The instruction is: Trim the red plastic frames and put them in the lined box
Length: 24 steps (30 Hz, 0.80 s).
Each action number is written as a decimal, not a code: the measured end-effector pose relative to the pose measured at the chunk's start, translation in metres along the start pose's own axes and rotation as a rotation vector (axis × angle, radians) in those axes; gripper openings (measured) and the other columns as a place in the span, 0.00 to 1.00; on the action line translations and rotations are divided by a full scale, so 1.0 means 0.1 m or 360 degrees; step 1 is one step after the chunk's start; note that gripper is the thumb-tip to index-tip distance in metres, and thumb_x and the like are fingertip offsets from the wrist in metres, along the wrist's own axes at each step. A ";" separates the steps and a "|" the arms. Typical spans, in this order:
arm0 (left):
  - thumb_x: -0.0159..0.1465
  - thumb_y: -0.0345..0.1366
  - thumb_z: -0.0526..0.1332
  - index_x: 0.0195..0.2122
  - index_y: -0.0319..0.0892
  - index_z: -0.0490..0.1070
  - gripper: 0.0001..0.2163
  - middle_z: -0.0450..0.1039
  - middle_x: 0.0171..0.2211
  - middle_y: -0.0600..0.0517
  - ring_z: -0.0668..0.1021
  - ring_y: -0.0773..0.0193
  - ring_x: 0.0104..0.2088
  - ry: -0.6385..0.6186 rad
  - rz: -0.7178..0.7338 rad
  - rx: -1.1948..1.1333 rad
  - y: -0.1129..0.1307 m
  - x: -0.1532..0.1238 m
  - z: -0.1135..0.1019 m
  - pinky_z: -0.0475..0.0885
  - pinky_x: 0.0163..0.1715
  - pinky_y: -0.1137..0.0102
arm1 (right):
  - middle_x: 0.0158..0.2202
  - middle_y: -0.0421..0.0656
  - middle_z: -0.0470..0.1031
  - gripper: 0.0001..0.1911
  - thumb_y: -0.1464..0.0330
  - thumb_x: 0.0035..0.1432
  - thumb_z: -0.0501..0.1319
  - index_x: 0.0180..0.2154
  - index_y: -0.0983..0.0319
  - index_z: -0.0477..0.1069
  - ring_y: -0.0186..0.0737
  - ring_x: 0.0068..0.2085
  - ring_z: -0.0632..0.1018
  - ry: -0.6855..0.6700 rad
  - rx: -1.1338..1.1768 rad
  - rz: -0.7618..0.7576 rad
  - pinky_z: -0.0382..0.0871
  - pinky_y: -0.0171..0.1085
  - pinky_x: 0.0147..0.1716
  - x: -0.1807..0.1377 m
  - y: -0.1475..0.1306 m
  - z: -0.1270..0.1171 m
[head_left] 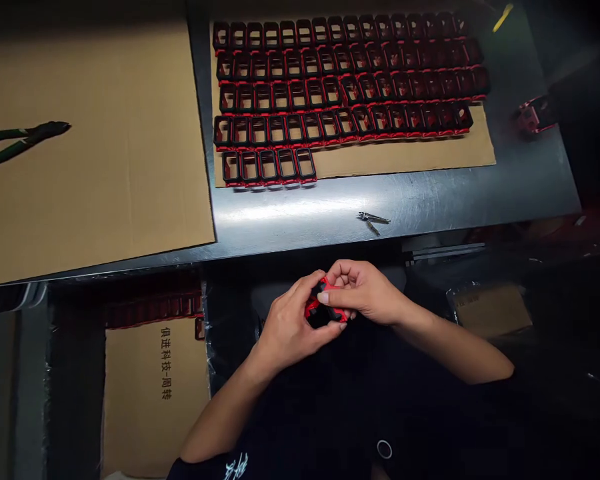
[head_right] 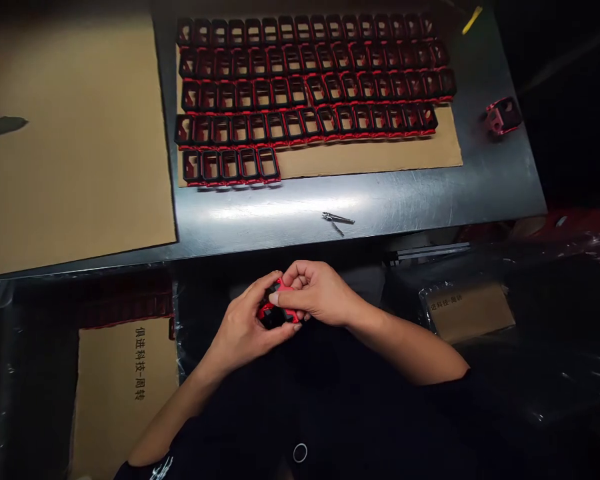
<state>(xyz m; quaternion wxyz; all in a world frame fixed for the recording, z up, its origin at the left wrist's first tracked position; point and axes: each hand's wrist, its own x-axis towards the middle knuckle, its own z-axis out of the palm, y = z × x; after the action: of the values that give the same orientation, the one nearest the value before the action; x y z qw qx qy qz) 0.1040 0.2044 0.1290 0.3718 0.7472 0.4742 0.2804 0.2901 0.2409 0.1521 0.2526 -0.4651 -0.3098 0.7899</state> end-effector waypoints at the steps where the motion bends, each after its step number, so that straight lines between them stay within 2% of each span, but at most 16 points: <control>1: 0.56 0.35 0.71 0.62 0.45 0.63 0.33 0.76 0.55 0.43 0.81 0.52 0.52 0.0059 0.0016 -0.0043 -0.03 -0.01 0.02 0.80 0.51 0.58 | 0.18 0.33 0.72 0.19 0.62 0.45 0.77 0.30 0.63 0.70 0.28 0.18 0.72 -0.0021 -0.0020 -0.0014 0.66 0.26 0.17 -0.02 -0.03 0.01; 5: 0.59 0.42 0.70 0.65 0.49 0.57 0.35 0.72 0.60 0.40 0.80 0.51 0.55 0.0320 0.0097 -0.0472 -0.19 -0.12 0.13 0.79 0.52 0.55 | 0.25 0.37 0.77 0.14 0.61 0.53 0.69 0.38 0.64 0.76 0.29 0.23 0.76 0.0059 -0.0148 -0.0184 0.71 0.29 0.24 -0.10 -0.04 0.00; 7: 0.62 0.46 0.69 0.67 0.51 0.52 0.36 0.67 0.64 0.36 0.82 0.53 0.51 0.0373 0.0119 -0.0704 -0.25 -0.18 0.20 0.81 0.47 0.56 | 0.28 0.39 0.78 0.13 0.64 0.52 0.68 0.40 0.63 0.78 0.30 0.25 0.76 0.0121 -0.0332 -0.0241 0.71 0.30 0.26 -0.13 -0.02 -0.01; 9: 0.62 0.45 0.69 0.68 0.51 0.51 0.37 0.64 0.65 0.34 0.83 0.54 0.49 0.0389 0.0132 -0.0777 -0.29 -0.23 0.25 0.82 0.44 0.59 | 0.29 0.40 0.79 0.13 0.68 0.51 0.67 0.40 0.63 0.80 0.30 0.26 0.76 0.0114 -0.0547 -0.0247 0.70 0.31 0.27 -0.14 -0.01 0.01; 14: 0.58 0.35 0.72 0.67 0.45 0.54 0.39 0.71 0.61 0.35 0.78 0.50 0.58 0.0479 0.0278 -0.0456 -0.27 -0.24 0.25 0.78 0.53 0.58 | 0.28 0.40 0.80 0.14 0.71 0.50 0.62 0.39 0.63 0.82 0.31 0.27 0.76 0.0048 -0.0740 -0.0263 0.69 0.29 0.26 -0.15 -0.03 0.05; 17: 0.56 0.30 0.71 0.69 0.44 0.53 0.41 0.72 0.60 0.35 0.80 0.50 0.57 0.0463 0.0420 -0.0297 -0.24 -0.19 0.21 0.80 0.51 0.60 | 0.26 0.39 0.79 0.12 0.70 0.51 0.64 0.37 0.62 0.83 0.30 0.25 0.74 0.0052 -0.0806 -0.0294 0.67 0.28 0.24 -0.15 -0.02 0.06; 24: 0.57 0.34 0.73 0.69 0.40 0.54 0.42 0.75 0.57 0.33 0.82 0.49 0.53 0.0517 0.0677 -0.0059 -0.24 -0.10 0.17 0.83 0.44 0.61 | 0.25 0.38 0.79 0.08 0.70 0.51 0.64 0.33 0.64 0.83 0.30 0.24 0.75 0.0134 -0.0879 -0.0352 0.68 0.28 0.24 -0.16 0.03 0.08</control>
<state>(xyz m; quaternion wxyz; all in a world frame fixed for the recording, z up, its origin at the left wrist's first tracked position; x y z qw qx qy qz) 0.1010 0.1971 0.0994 0.2371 0.7683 0.3547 0.4772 0.2894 0.2262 0.1621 0.2136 -0.5120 -0.5510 0.6234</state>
